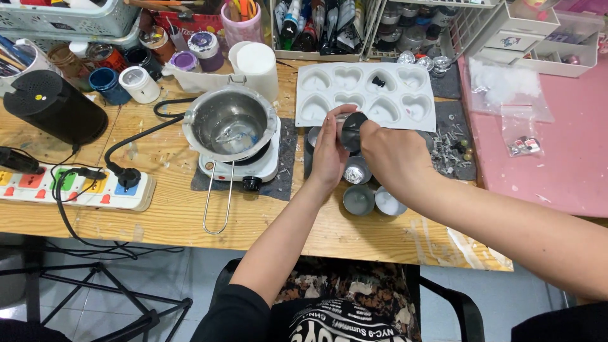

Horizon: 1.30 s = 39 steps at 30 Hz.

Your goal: Cleaning and preparing small metal candle molds by scraping out residue with a spoon.

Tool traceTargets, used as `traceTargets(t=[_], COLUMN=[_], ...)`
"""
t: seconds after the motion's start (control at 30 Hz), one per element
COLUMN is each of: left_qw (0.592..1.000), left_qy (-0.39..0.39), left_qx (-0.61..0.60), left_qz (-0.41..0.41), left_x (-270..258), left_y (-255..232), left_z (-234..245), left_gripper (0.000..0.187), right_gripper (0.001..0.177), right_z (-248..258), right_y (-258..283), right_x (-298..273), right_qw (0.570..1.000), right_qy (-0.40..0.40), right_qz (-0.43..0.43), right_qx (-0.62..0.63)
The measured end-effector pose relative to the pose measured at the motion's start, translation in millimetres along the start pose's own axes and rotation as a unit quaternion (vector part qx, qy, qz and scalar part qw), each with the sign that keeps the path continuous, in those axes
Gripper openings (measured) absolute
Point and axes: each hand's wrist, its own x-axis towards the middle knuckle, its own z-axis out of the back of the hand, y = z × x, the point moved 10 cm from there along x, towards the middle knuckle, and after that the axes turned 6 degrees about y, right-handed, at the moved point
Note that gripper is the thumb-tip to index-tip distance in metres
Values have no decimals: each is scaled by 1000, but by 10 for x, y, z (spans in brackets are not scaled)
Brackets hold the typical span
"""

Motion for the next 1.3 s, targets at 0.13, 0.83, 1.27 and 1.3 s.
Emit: traceTargets(t=[0.13,0.83,1.27,1.3], left_qw=[1000,994,965,948], left_qy=[16,-2,120,133], left_qx=[-4,107,228,279], left_qz=[-14,21,-46,-70], left_x=[-44,-30,-91,-92], left_y=[60,98,-114,-154], left_z=[-6,26,-307,-336], left_gripper=[46,51,48,49], right_gripper=[9,17,38,44], right_z=[-57,-222,-778,-839], right_y=[-47,33,-216,-213], right_x=[47,55,-29,-48], right_qw=[995,963,842,818], right_qy=[53,195,316,339], right_qz=[9,54,-44,-54], right_qx=[87,177,434,462])
